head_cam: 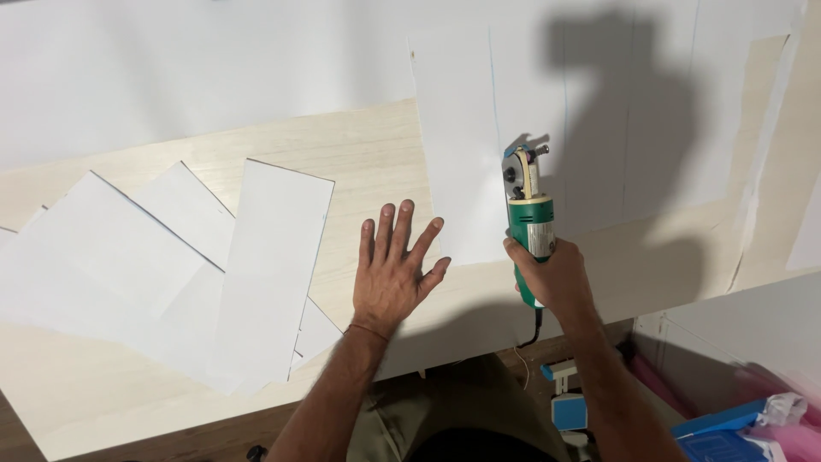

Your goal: Cutting strips of paper using an electric rotary cutter on a cutting table

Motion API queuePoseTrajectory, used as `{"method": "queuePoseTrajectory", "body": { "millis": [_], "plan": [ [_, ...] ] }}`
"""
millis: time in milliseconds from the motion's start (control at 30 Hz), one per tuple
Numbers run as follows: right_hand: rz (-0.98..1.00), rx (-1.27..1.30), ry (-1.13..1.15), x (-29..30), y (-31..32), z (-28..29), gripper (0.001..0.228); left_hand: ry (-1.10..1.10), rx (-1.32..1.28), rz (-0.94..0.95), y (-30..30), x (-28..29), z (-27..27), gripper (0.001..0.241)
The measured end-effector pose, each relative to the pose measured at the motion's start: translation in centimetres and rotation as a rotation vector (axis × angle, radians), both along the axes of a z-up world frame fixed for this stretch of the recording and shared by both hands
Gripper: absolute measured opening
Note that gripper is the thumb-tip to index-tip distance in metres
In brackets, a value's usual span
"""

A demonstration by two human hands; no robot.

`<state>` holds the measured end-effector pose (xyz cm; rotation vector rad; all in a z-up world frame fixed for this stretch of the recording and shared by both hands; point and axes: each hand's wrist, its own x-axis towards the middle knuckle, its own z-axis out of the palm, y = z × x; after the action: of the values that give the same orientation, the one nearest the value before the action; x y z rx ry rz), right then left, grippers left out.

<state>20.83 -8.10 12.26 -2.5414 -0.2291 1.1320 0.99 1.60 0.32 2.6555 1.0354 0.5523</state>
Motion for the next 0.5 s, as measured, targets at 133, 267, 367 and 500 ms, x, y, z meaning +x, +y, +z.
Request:
{"method": "queuePoseTrajectory", "body": {
  "millis": [133,267,367,500],
  "plan": [
    [-0.005,0.004,-0.011,0.3,1.3,0.3,0.042,0.006,0.000,-0.007,0.2,0.0,0.0,0.059],
    [-0.011,0.022,-0.002,0.5,1.7,0.3,0.043,0.017,0.003,-0.008,0.2,0.0,0.1,0.060],
    [-0.011,0.022,0.000,0.4,1.7,0.2,0.043,0.031,-0.001,-0.014,0.2,-0.2,0.3,0.060],
    [-0.002,0.030,-0.011,0.5,1.9,0.2,0.044,0.023,0.000,-0.015,0.2,0.0,0.2,0.061]
  ]
}}
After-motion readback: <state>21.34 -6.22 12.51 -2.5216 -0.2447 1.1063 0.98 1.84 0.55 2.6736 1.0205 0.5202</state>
